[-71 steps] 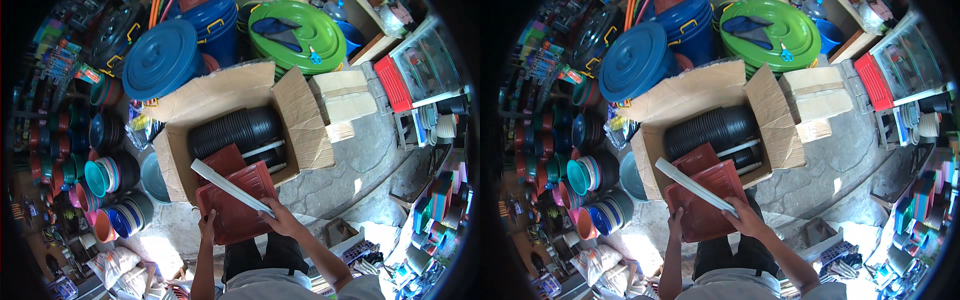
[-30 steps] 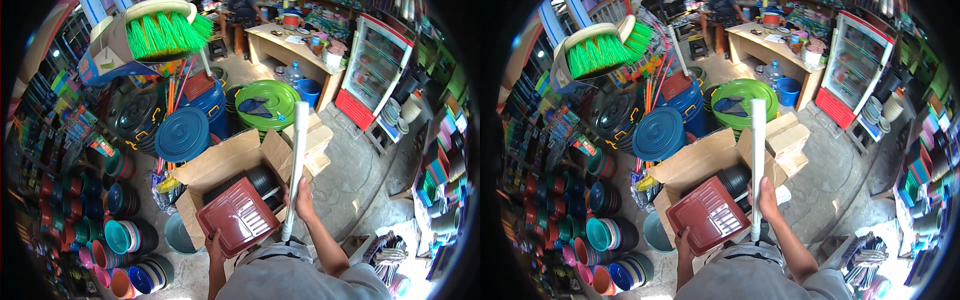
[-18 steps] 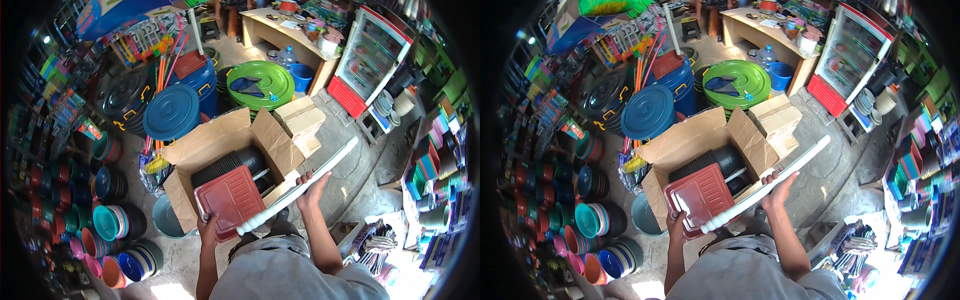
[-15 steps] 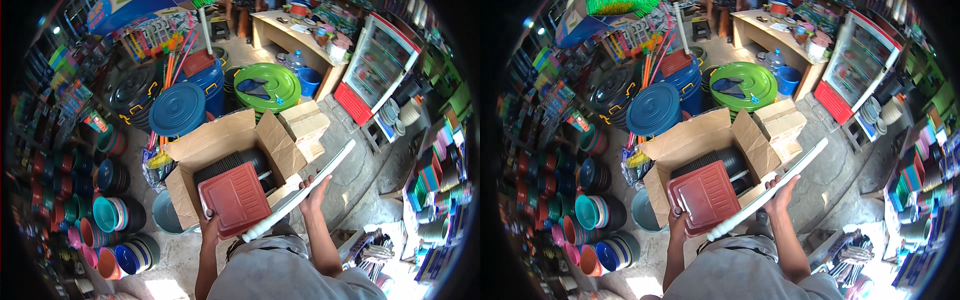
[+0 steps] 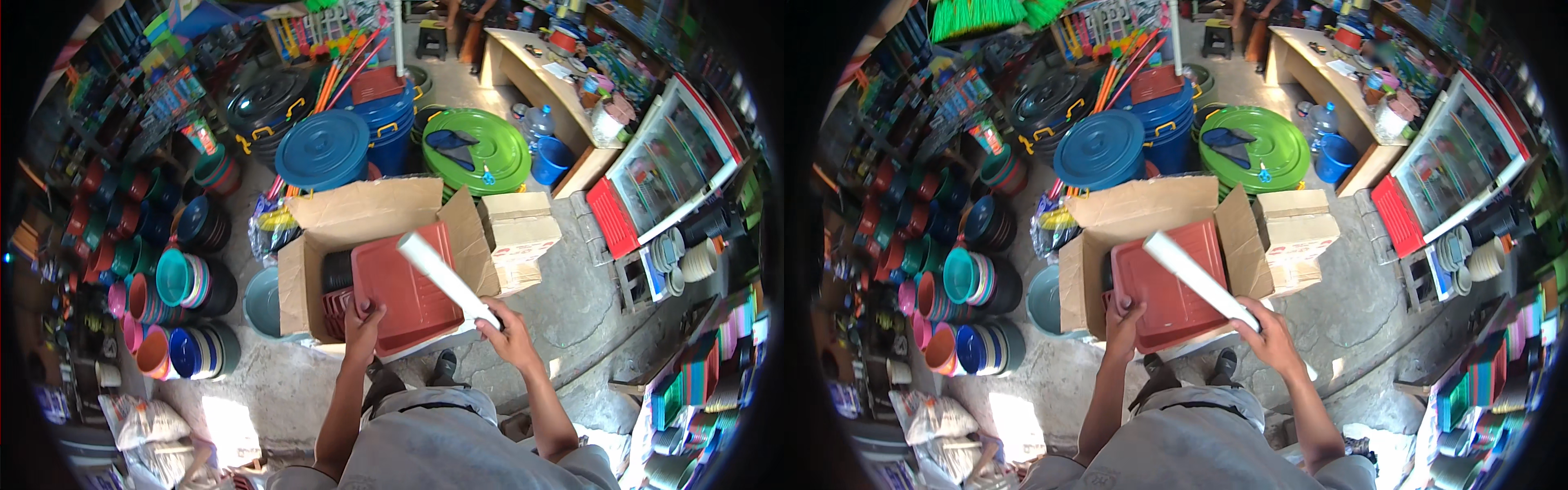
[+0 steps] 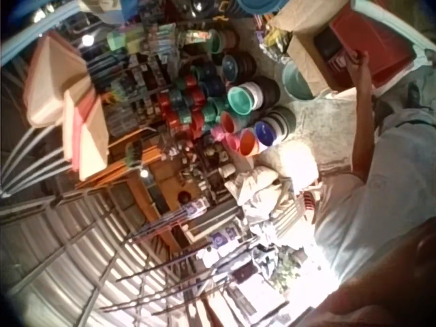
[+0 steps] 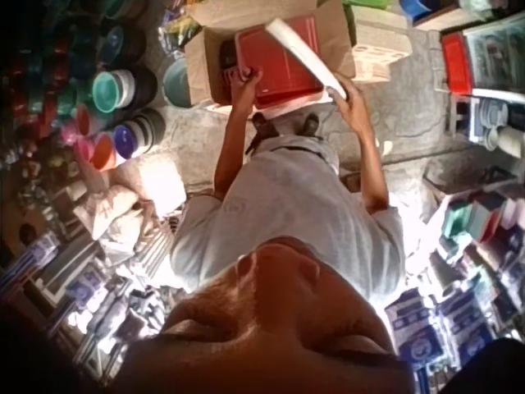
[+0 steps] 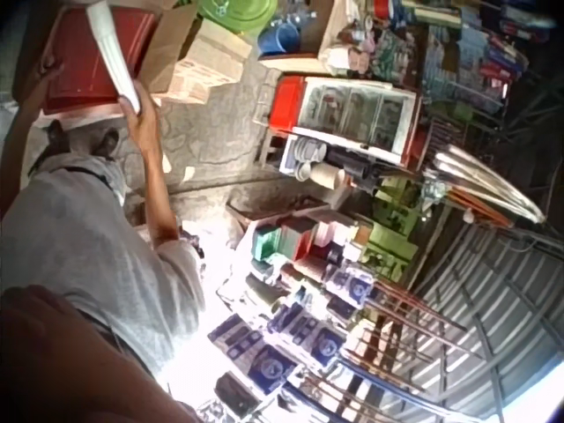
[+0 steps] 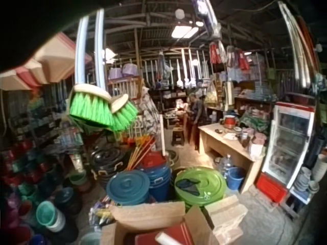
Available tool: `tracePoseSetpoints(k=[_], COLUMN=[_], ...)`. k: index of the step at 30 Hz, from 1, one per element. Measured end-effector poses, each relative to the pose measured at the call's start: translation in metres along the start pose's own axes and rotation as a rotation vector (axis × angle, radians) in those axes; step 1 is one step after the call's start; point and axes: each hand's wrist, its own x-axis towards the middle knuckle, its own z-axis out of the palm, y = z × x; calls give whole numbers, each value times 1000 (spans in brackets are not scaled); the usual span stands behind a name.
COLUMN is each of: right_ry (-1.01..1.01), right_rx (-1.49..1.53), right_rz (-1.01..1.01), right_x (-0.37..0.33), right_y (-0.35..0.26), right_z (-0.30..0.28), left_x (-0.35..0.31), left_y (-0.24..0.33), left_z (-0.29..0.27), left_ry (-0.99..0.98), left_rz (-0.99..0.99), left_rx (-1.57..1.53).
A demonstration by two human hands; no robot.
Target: The recorder removes dustpan bodies and handles from a cardboard box, attaches the handles to the dustpans, and then places the assembled dustpans into organized stacks within the store.
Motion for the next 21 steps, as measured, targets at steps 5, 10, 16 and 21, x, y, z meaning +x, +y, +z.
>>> tracePoseSetpoints(k=[5,10,16,21], right_ry=[-151,-263,-270,-281], right_rx=[-315,-586,-842,-1066], right_rz=[-253,-203,-264,-312], right_x=[-12,-22,-29,-37], right_y=[-12,-27,-59,-89], right_z=[-1,4,11,19], left_x=[-14,-21,-31,-38], left_y=[20,34,44,51], left_z=[14,6,-1,-9], left_ry=[45,48,87,106], left_rz=[117,354,425,516], left_rx=[144,390,589,727])
